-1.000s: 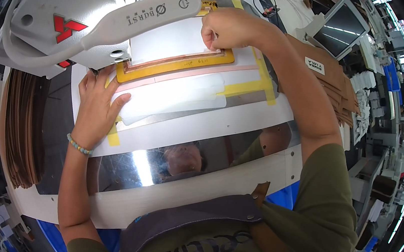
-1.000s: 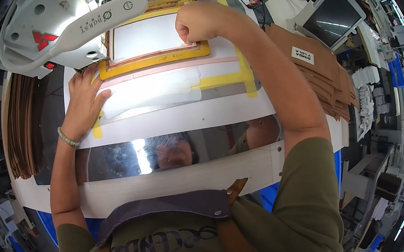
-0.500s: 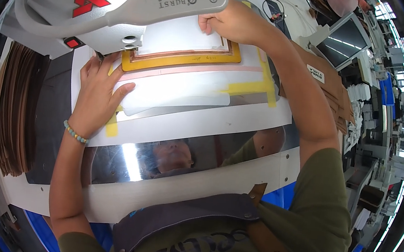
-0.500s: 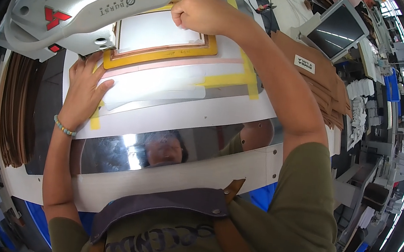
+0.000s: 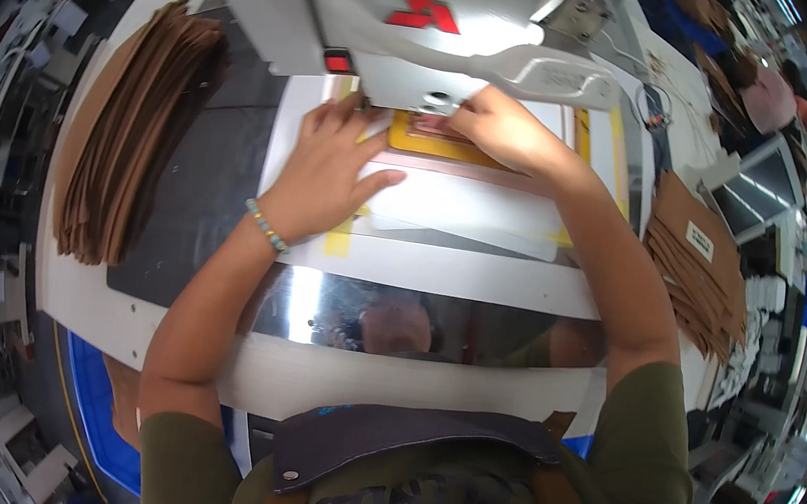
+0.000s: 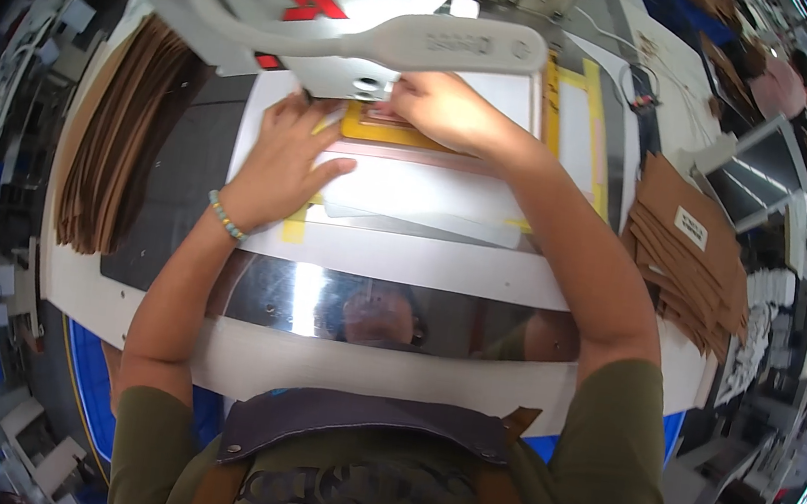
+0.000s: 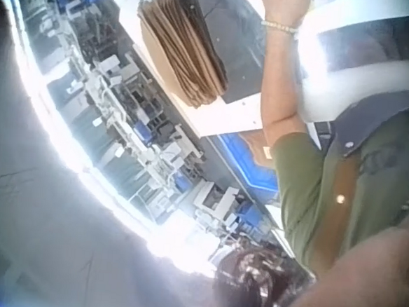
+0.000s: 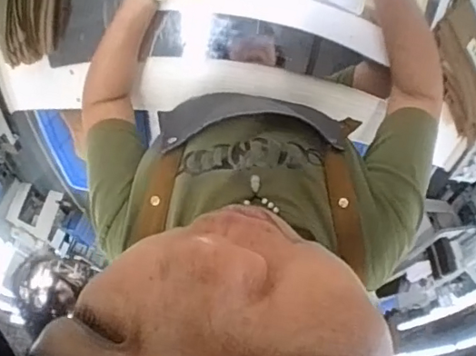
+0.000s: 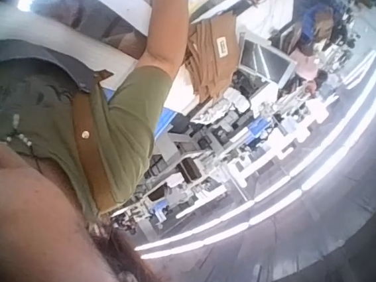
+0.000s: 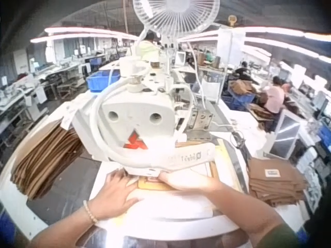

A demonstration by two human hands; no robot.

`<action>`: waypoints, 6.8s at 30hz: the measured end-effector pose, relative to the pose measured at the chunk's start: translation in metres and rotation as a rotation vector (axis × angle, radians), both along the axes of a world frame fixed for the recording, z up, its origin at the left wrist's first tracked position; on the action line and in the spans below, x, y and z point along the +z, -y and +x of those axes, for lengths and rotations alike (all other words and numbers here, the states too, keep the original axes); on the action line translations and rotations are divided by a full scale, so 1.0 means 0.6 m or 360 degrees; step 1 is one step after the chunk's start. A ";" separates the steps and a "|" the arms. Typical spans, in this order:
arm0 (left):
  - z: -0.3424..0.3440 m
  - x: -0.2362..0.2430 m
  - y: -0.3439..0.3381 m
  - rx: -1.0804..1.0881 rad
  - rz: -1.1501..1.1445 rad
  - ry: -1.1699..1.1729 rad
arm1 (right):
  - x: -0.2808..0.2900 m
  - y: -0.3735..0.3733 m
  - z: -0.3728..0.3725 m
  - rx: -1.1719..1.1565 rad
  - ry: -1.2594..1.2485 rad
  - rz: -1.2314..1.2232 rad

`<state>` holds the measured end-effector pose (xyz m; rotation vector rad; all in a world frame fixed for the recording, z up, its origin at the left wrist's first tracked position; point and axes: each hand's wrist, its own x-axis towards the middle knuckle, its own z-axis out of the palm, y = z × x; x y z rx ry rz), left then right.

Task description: Sewing leather patches or labels onto brown leather fabric components using an industrial sewing machine.

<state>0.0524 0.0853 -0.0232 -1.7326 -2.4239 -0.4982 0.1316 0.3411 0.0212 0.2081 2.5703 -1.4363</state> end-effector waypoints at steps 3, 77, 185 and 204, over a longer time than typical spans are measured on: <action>-0.005 0.009 0.002 -0.0001 -0.0017 0.0144 | 0.002 -0.023 0.062 -0.0068 -0.0225 -0.0193; -0.048 0.026 0.333 0.0489 -0.0070 -0.0662 | -0.018 0.095 0.110 0.0501 -0.1676 0.1908; -0.150 -0.024 0.022 0.0099 -0.0007 -0.0754 | -0.048 -0.226 0.243 -0.0111 -0.1230 0.2317; 0.008 0.031 0.030 0.0054 -0.0223 -0.0063 | -0.063 -0.201 0.279 0.0125 -0.0487 0.1559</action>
